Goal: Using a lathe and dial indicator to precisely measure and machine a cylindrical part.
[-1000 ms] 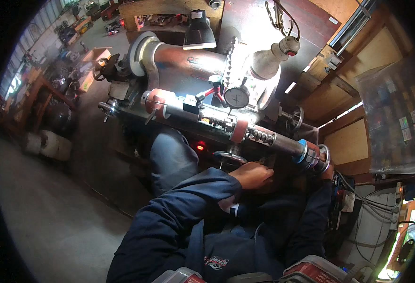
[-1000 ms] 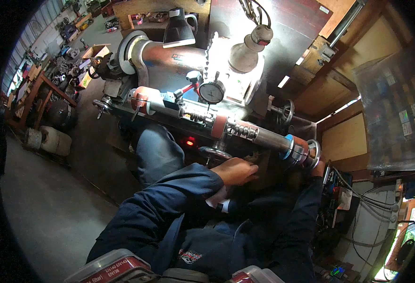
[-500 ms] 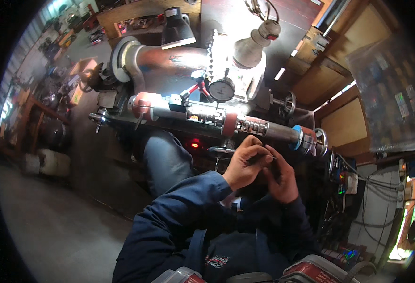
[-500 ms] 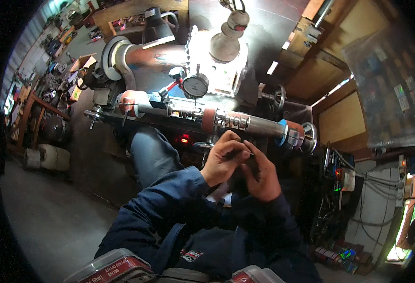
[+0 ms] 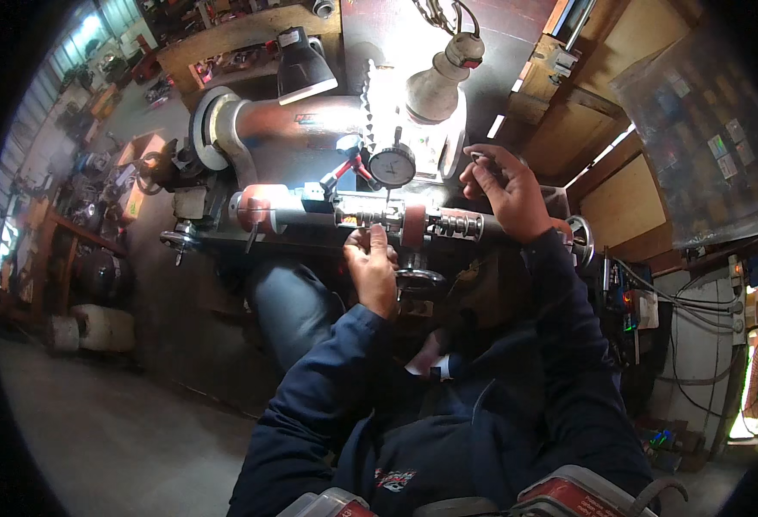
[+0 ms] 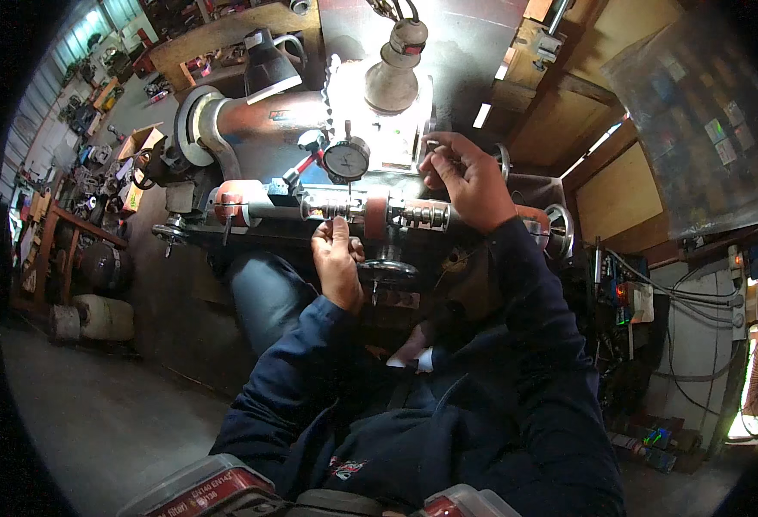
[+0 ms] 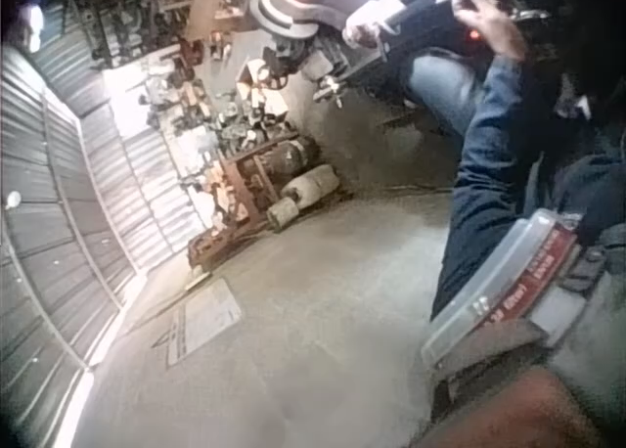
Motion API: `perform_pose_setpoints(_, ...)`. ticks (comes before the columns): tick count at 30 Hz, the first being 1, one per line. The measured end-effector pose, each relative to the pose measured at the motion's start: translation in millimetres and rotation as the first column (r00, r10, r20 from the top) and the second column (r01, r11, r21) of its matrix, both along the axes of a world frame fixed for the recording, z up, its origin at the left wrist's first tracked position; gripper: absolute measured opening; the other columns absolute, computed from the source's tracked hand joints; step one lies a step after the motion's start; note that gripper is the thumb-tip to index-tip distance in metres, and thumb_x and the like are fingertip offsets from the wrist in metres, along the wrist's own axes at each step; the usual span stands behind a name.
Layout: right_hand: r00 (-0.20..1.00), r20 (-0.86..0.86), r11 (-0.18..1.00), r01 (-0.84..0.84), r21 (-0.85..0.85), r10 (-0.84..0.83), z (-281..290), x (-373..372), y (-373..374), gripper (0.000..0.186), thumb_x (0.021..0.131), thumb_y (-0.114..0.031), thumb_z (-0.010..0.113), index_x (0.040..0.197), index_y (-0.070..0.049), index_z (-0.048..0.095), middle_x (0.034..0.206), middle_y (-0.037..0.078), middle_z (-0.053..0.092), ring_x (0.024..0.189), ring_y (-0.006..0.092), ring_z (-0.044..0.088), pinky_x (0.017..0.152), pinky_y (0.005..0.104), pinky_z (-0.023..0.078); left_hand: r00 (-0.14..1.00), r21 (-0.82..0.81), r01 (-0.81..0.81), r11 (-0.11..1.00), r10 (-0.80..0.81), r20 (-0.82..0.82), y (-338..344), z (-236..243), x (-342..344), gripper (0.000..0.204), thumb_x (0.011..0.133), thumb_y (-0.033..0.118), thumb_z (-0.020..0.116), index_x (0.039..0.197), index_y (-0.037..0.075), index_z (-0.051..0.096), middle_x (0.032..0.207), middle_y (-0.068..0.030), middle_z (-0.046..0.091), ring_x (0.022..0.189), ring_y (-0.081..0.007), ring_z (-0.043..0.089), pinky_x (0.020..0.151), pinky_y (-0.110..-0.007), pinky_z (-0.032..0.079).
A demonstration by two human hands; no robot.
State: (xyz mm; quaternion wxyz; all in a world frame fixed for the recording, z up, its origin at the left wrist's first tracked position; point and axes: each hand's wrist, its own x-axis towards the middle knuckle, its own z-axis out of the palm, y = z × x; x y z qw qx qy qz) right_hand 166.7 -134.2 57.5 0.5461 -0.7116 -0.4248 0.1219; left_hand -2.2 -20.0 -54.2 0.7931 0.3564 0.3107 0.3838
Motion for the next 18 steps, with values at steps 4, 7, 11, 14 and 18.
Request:
perform_pose_setpoints(4,0.952,-0.292,0.984,-0.038,0.172,0.088,-10,10,22,0.023,0.103,-0.005,0.045,0.126,-0.004,0.049,0.088,0.008,0.061,0.076,0.0128,0.060,0.079,0.0328,0.057,0.990,0.014,0.144,0.989,-0.144,-0.001,22,-2,-3,0.030,0.096,0.030,0.067,0.103,0.008,0.048,0.076,0.0014,0.053,0.057,-0.0041,0.048,0.046,-0.020,0.034)
perform_pose_setpoints(7,0.885,-0.458,0.954,0.067,0.292,0.078,-13,10,35,0.022,0.104,-0.004,0.041,0.126,-0.004,0.044,0.091,0.009,0.058,0.077,0.0131,0.058,0.084,0.0398,0.060,0.968,0.080,0.251,0.965,-0.251,-0.014,29,-2,-4,0.033,0.094,0.029,0.070,0.107,0.008,0.049,0.082,-0.0006,0.059,0.059,-0.0047,0.052,0.045,-0.019,0.034)
perform_pose_setpoints(11,0.889,-0.457,0.938,0.141,0.318,0.021,-17,7,44,0.024,0.104,-0.002,0.036,0.128,-0.003,0.041,0.095,0.011,0.057,0.077,0.0138,0.057,0.087,0.0430,0.061,0.963,0.094,0.263,0.960,-0.268,0.039,31,-8,-2,0.035,0.095,0.030,0.069,0.110,0.008,0.048,0.083,-0.0007,0.059,0.059,-0.0051,0.052,0.046,-0.018,0.035)
perform_pose_setpoints(14,0.918,-0.396,0.943,0.133,0.306,-0.001,-20,9,48,0.023,0.104,-0.003,0.036,0.127,-0.001,0.040,0.095,0.011,0.059,0.076,0.0146,0.060,0.087,0.0412,0.061,0.953,0.128,0.276,0.952,-0.289,0.092,34,-18,0,0.037,0.096,0.032,0.067,0.113,0.008,0.046,0.084,-0.0016,0.059,0.060,-0.0052,0.052,0.046,-0.019,0.035)
perform_pose_setpoints(18,0.941,-0.321,0.954,0.185,0.236,-0.103,-12,3,48,0.019,0.104,-0.005,0.041,0.123,-0.001,0.043,0.096,0.013,0.065,0.075,0.0146,0.064,0.076,0.0310,0.058,0.951,0.306,0.301,0.903,-0.307,-0.028,38,-22,-1,0.046,0.094,0.046,0.064,0.108,0.005,0.047,0.079,0.0000,0.055,0.058,-0.0067,0.052,0.046,-0.020,0.038)
